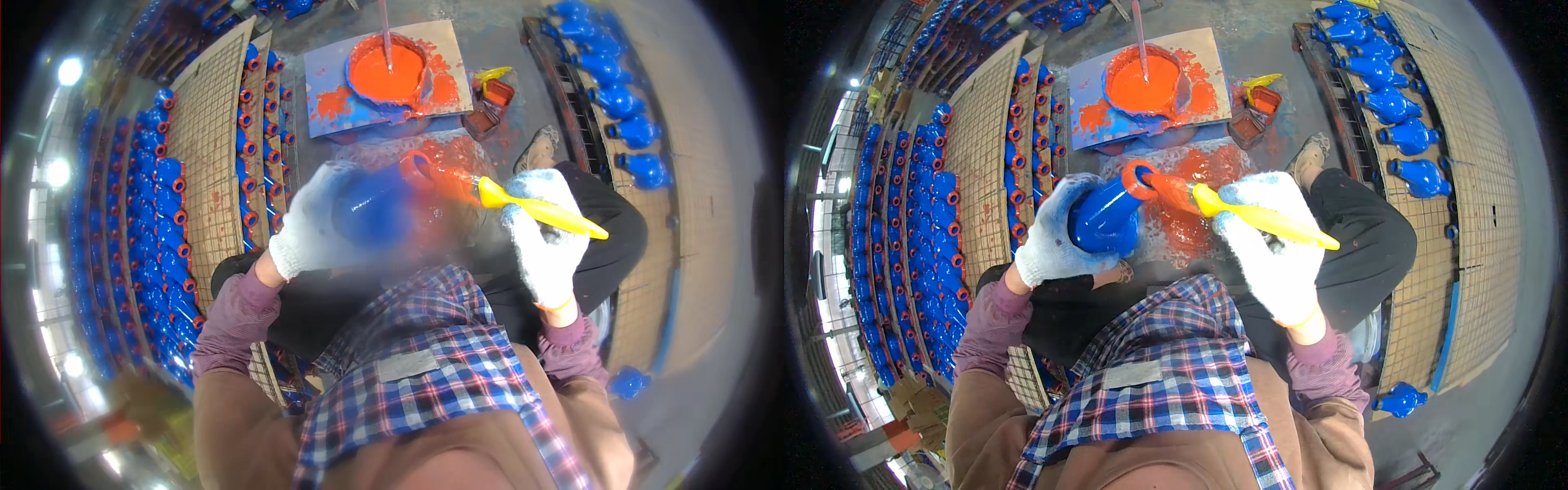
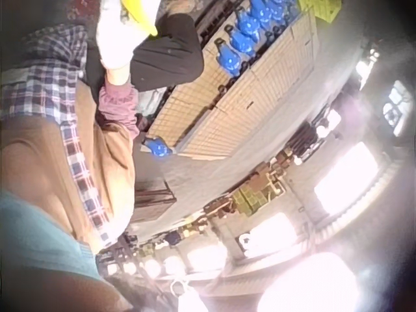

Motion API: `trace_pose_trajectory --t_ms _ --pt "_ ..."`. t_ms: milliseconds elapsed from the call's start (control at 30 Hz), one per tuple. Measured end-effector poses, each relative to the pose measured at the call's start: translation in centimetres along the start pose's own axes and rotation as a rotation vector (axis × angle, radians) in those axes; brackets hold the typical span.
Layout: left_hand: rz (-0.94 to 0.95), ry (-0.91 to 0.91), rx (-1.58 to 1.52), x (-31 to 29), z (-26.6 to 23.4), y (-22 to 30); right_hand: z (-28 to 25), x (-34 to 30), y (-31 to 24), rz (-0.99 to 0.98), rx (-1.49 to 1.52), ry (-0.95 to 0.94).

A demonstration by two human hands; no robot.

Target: Painting red sections onto blue industrial components using a brush and finishing with a metal stylus.

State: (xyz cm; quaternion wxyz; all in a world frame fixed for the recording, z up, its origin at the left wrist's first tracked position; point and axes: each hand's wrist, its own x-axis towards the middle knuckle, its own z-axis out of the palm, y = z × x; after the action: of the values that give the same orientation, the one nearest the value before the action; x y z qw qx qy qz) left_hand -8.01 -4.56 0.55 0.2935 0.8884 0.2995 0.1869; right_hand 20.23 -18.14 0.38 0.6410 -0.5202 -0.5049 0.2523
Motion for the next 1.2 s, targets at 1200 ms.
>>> trace_pose_trajectory --t_ms 1200 --pt "-0.533 0.279 -2.163 -1.2 8.2 0.1 0.0 2.3 4.2 0.202 0.086 0.228"
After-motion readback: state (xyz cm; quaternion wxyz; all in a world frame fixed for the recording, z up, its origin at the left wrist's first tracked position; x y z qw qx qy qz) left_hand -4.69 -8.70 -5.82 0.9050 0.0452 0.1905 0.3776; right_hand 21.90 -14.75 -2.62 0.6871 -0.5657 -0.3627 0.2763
